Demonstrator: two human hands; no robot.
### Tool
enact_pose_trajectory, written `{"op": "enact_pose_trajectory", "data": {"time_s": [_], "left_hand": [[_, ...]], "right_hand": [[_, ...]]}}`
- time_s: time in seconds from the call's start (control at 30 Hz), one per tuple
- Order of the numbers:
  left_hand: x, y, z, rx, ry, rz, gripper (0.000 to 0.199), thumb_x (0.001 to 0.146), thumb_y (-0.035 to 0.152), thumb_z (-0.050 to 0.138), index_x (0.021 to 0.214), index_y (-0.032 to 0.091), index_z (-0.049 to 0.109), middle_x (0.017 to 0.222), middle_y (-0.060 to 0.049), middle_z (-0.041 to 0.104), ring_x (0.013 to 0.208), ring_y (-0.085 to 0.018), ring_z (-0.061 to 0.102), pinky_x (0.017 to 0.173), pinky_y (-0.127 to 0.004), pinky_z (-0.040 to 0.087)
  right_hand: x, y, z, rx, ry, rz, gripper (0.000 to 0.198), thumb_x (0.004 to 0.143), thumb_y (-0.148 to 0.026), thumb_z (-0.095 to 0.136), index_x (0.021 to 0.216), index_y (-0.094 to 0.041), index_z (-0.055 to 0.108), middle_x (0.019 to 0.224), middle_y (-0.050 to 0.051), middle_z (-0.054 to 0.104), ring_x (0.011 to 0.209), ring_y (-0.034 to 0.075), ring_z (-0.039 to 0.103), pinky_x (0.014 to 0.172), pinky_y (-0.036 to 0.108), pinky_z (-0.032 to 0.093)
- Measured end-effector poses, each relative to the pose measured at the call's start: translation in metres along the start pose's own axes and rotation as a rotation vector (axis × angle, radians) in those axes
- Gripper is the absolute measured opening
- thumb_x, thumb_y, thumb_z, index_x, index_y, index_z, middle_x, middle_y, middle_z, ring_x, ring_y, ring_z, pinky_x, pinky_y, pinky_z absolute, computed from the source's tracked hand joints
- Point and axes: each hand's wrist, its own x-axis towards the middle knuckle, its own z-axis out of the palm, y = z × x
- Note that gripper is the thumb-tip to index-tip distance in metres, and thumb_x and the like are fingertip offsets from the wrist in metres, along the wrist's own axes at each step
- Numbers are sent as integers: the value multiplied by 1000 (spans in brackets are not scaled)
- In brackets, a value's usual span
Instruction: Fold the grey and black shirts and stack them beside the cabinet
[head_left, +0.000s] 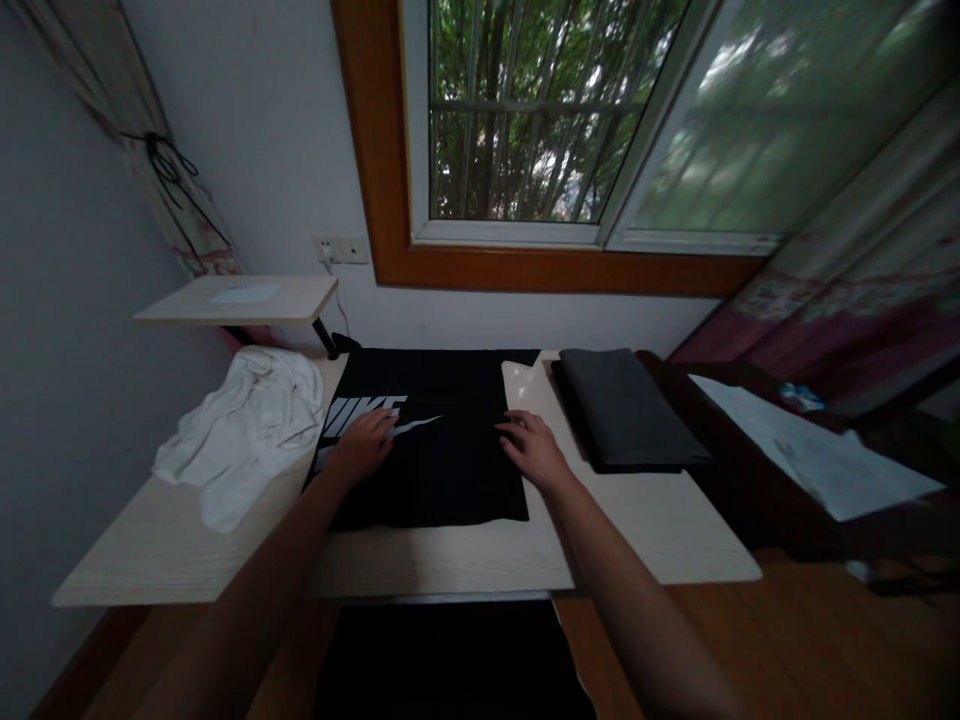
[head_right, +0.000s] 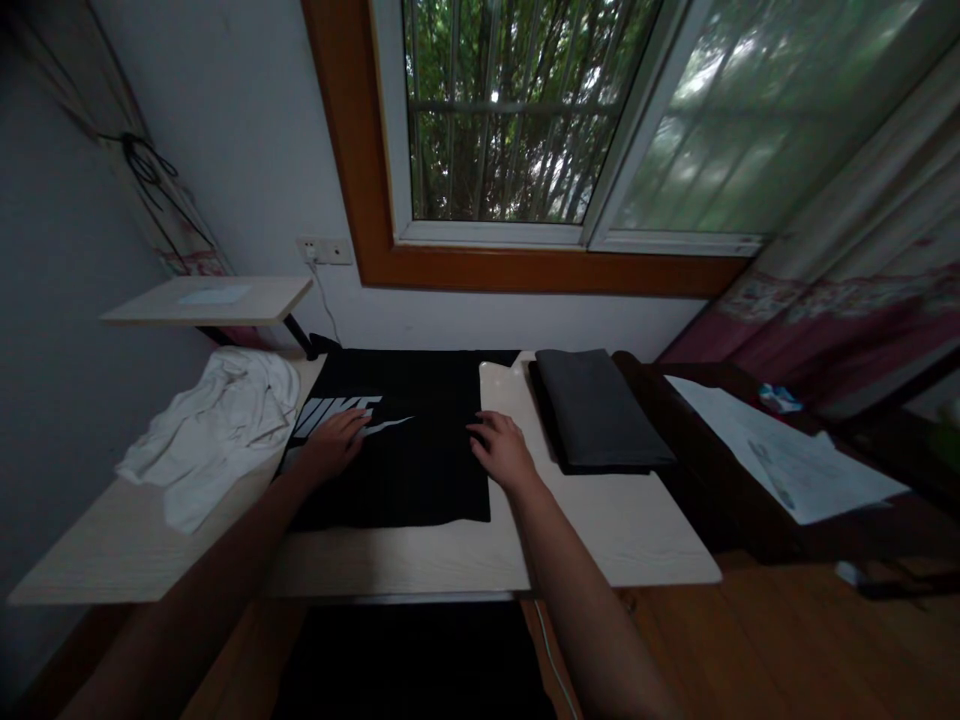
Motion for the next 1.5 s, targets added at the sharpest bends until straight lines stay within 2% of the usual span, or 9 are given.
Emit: {"op": "enact_pose_trajectory", "data": {"time_s": [0.2, 0.33, 0.43, 0.6, 0.8, 1.0, 1.2, 1.37, 1.5], "left_hand": [[-3, 16, -11, -71, 3, 14, 32, 97, 22, 51, 123, 19, 69, 135, -12, 65, 126, -27, 59, 112, -49, 46], [-13, 52, -28, -258, -115, 215, 27, 97, 28, 57, 120, 24, 70, 125, -8, 68, 121, -24, 58, 107, -44, 49], [-21, 78, -40, -397, -207, 314, 36, 91, 36, 69, 126, 27, 68, 123, -8, 67, 118, -24, 58, 103, -43, 50], [-25, 99, -44, -463, -239, 308, 45, 83, 32, 77, 126, 29, 68, 119, -8, 66, 112, -25, 58, 98, -42, 50], [-27, 100, -33, -442, -196, 283, 23, 88, 21, 66, 110, 25, 73, 109, -7, 69, 104, -22, 61, 91, -36, 51], [-29, 95, -20, -543, -95, 215, 14, 94, 21, 61, 99, 21, 73, 101, -6, 71, 95, -18, 64, 88, -33, 53], [-25, 93, -26, -671, -137, 57, 15, 95, 23, 57, 94, 20, 71, 93, -5, 70, 87, -15, 66, 81, -29, 52], [-23, 91, -33, -736, -152, -11, 16, 95, 26, 55, 92, 19, 69, 92, -4, 70, 85, -15, 66, 80, -28, 51], [-23, 89, -31, -748, -118, -25, 15, 94, 27, 56, 92, 19, 69, 91, -4, 70, 85, -16, 65, 81, -29, 52]], "right_hand": [[1, -3, 0, -52, -31, 33, 33, 97, -32, 56, 127, -30, 70, 135, 6, 65, 125, 28, 54, 107, 49, 46], [3, -4, 1, -73, -24, 45, 36, 98, -28, 54, 132, -30, 67, 139, 5, 64, 127, 28, 54, 107, 51, 46], [3, -3, 3, -46, -15, 51, 36, 98, -27, 53, 132, -30, 67, 138, 5, 64, 126, 28, 55, 106, 52, 47], [3, 0, 2, 10, -11, 60, 35, 97, -26, 54, 129, -29, 69, 138, 6, 65, 126, 27, 55, 106, 52, 47], [-2, -10, -9, 109, -11, -13, 27, 96, -28, 58, 117, -27, 74, 127, 7, 70, 124, 26, 56, 108, 51, 45], [-32, -45, -26, 294, -38, -135, 20, 97, -35, 61, 112, -27, 73, 114, 8, 72, 123, 26, 56, 105, 49, 47], [-64, -69, -41, 266, -167, -200, 38, 86, -45, 76, 118, -27, 69, 114, 9, 68, 109, 27, 61, 96, 45, 51], [-72, -63, -44, 163, -79, -111, 23, 92, -27, 65, 116, -27, 68, 113, 9, 67, 107, 27, 60, 95, 46, 50], [-72, -60, -47, 109, -9, -44, 30, 87, -13, 58, 114, -25, 67, 110, 10, 65, 107, 28, 58, 94, 45, 51]]}}
